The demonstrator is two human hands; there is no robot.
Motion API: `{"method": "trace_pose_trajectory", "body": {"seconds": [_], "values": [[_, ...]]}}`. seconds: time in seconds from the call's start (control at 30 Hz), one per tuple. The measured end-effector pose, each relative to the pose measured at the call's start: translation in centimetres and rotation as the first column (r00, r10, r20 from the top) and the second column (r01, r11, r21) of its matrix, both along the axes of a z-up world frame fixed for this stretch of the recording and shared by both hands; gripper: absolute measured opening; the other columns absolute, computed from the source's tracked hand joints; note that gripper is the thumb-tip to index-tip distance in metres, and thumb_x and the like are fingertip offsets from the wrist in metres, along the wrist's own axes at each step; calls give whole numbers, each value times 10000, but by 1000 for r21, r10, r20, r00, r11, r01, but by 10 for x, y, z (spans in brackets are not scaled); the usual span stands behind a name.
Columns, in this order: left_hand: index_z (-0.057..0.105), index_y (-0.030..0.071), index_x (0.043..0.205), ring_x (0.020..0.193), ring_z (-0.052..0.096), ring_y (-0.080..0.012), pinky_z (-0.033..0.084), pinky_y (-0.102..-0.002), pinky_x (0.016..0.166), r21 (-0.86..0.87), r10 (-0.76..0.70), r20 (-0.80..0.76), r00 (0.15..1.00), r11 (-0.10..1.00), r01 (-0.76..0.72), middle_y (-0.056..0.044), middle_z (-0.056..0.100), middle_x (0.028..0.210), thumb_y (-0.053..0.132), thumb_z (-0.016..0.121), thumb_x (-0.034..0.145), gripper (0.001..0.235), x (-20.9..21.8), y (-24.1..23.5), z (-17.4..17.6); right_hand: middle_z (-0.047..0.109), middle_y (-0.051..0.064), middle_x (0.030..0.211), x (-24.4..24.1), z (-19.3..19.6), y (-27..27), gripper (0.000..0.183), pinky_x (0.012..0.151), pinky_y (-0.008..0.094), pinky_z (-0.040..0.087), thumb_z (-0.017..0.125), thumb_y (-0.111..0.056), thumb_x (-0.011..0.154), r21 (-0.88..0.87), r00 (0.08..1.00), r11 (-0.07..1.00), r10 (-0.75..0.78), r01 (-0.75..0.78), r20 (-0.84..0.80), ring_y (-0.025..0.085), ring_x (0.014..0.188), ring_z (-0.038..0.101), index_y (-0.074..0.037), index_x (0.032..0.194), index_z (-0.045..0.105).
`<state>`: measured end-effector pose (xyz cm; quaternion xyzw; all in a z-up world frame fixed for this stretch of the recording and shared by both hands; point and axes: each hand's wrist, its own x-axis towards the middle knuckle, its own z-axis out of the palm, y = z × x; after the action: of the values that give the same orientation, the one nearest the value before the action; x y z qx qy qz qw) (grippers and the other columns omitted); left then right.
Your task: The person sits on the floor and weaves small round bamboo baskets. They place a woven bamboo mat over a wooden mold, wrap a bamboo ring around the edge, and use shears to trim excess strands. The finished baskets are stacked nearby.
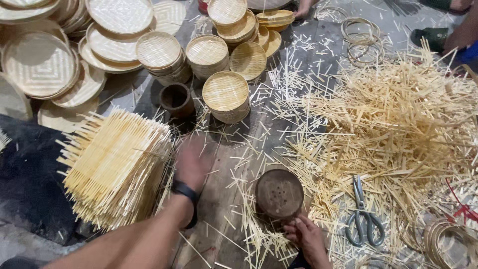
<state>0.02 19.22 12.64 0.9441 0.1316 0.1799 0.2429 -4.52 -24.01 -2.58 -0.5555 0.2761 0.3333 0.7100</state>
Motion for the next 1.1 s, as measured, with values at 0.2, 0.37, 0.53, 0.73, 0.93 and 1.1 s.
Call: {"method": "trace_pose_trajectory", "body": {"seconds": [0.2,0.37,0.53,0.73,0.93,1.1], "values": [[582,-19,1346,1086,699,-370,580,-475,964,407,467,-719,515,883,-233,-238,712,1160,385,870,777,755,-29,156,80,686,237,955,-13,-11,-2,343,640,360,570,563,-110,995,10,994,994,-107,107,-11,268,761,662,105,1262,553],[754,42,1084,1034,710,-365,565,-454,929,354,390,-728,564,918,-179,-206,747,1095,485,921,703,608,-72,200,67,663,240,933,-18,-6,-2,321,617,344,536,577,-75,990,68,993,992,-113,111,35,247,743,640,125,1239,555],[801,74,1019,959,748,-335,598,-449,891,210,328,-706,627,943,-257,-208,775,1001,480,874,725,506,-90,232,43,660,214,929,-17,-7,-1,308,615,329,536,572,-84,997,157,991,984,-99,84,93,237,743,625,129,1218,558],[801,236,1187,904,721,-412,557,-519,834,469,579,-318,751,784,-406,-213,750,979,147,658,885,345,-79,214,130,687,204,933,-20,-17,-11,317,633,333,559,552,-102,990,108,992,991,-85,75,90,243,752,661,95,1238,574],[737,79,1255,766,698,-320,569,-419,683,430,347,103,932,830,-356,-163,721,878,11,588,1042,268,-47,98,203,689,189,950,-14,8,-7,413,611,313,530,565,-234,1012,43,983,992,-125,120,133,232,751,650,88,1265,622],[602,26,1317,1216,668,-337,547,-439,1033,324,-335,204,920,910,259,-216,687,1286,-51,603,917,407,-35,-44,125,735,160,975,11,68,-8,622,725,314,621,472,-469,929,197,963,978,-114,66,243,209,865,734,52,1244,602]]}}
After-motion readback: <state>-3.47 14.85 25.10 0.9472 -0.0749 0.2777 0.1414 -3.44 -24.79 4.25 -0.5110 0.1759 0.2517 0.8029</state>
